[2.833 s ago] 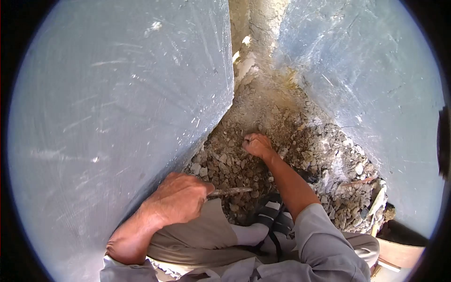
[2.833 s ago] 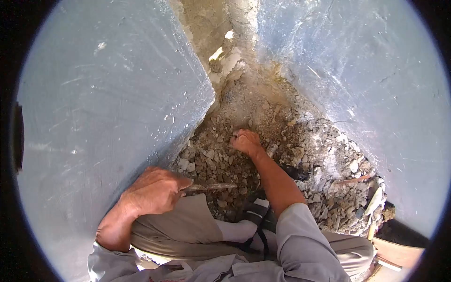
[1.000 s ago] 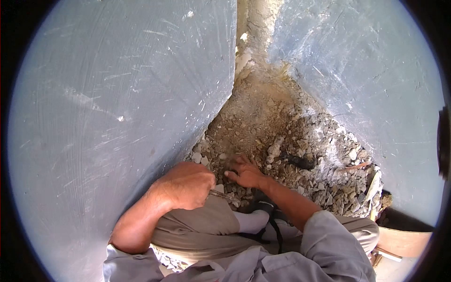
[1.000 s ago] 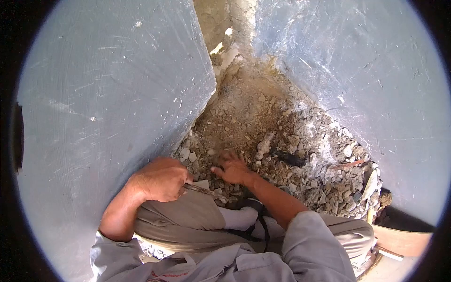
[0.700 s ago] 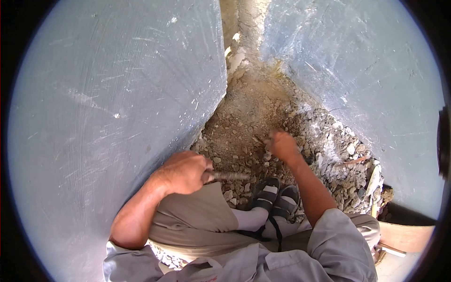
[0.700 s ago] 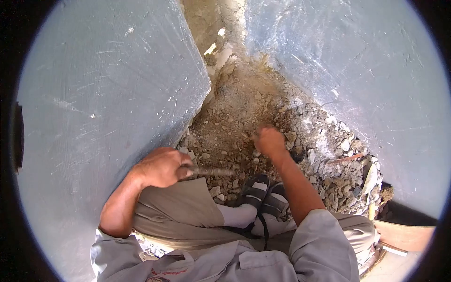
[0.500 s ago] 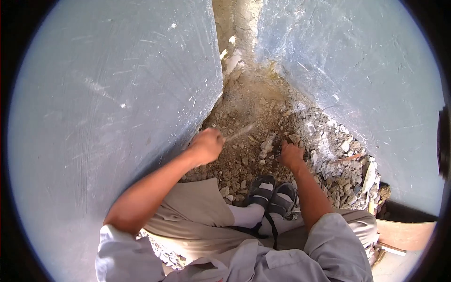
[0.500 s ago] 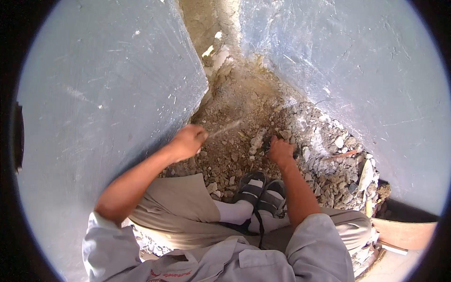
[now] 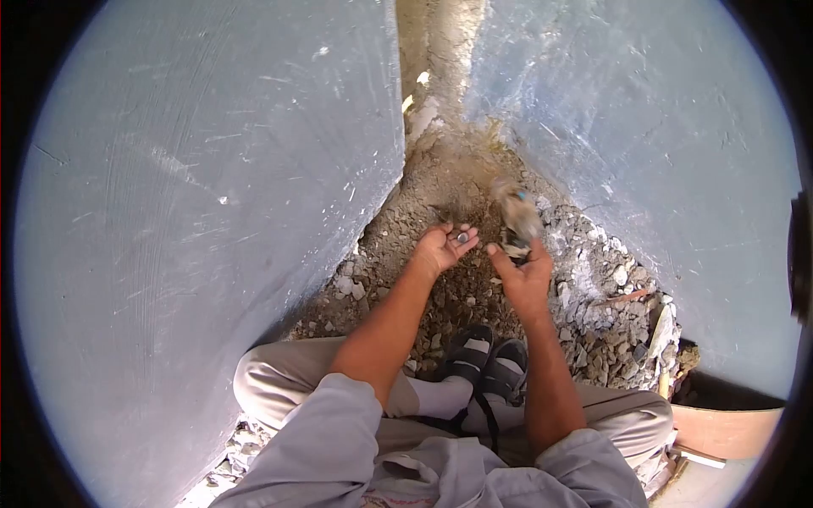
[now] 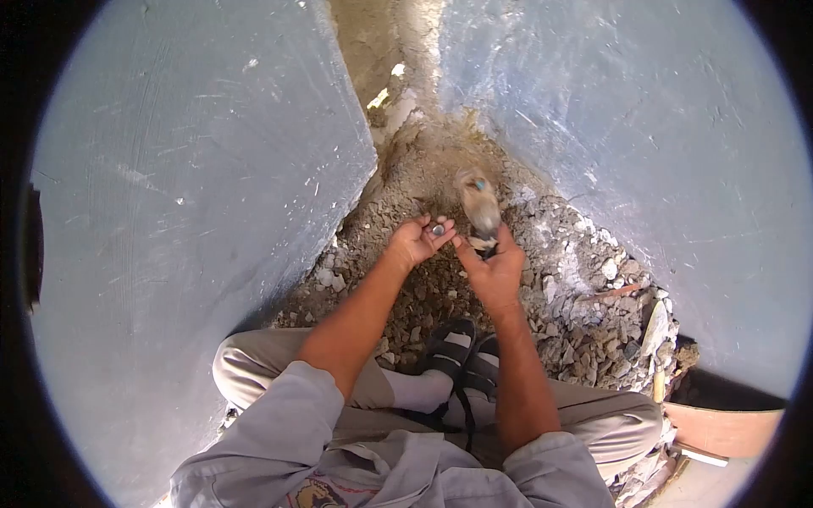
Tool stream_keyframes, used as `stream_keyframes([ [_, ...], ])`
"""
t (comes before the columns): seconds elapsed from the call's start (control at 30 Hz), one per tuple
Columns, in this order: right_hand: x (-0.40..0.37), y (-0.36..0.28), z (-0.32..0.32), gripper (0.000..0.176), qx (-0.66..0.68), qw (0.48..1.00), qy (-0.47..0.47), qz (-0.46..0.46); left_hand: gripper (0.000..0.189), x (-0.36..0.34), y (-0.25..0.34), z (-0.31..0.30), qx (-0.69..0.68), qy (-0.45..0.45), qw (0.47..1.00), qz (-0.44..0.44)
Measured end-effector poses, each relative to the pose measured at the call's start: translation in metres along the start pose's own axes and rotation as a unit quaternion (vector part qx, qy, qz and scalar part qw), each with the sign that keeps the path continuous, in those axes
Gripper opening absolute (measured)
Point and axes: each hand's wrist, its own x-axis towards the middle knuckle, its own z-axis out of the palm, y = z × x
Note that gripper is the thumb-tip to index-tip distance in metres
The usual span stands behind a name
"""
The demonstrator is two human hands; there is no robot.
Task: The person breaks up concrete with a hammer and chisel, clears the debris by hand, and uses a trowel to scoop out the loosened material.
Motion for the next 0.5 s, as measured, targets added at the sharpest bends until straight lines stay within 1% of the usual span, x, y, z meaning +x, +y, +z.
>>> stream_keyframes([
  [0.03,-0.002,-0.012,-0.001,0.033,0.016,0.999,0.014,-0.029,0.022,0.0,-0.004,0.0,-0.042,-0.032,0.999,0.008],
  [0.07,-0.005,-0.027,-0.001,0.033,0.036,0.999,0.028,-0.015,0.024,0.0,-0.009,0.001,-0.085,-0.064,0.994,0.014],
  [0.17,-0.016,-0.035,-0.003,0.019,0.026,0.994,0.078,-0.075,0.026,0.019,-0.015,-0.004,-0.146,-0.116,0.982,0.031],
  [0.2,-0.017,-0.027,-0.002,0.016,-0.003,0.989,0.1,-0.109,0.026,0.017,-0.014,-0.002,-0.16,-0.107,0.981,0.034],
  [0.27,-0.025,-0.028,0.006,0.014,-0.025,0.984,0.134,-0.115,0.026,0.009,-0.006,0.002,-0.185,-0.086,0.978,0.043],
  [0.3,-0.028,-0.029,0.011,0.012,-0.033,0.981,0.151,-0.121,0.028,0.011,-0.002,0.001,-0.202,-0.092,0.974,0.037],
  [0.37,-0.024,0.043,0.022,0.011,-0.146,0.978,0.129,-0.072,0.031,0.015,0.002,-0.002,-0.239,-0.109,0.965,0.026],
  [0.43,-0.014,0.045,0.032,0.011,-0.227,0.974,-0.014,0.002,0.032,0.022,0.002,-0.006,-0.212,-0.129,0.969,0.014],
  [0.5,-0.019,0.039,0.043,0.01,-0.154,0.986,-0.02,0.061,0.034,0.027,0.005,-0.002,-0.189,-0.161,0.969,0.009],
])
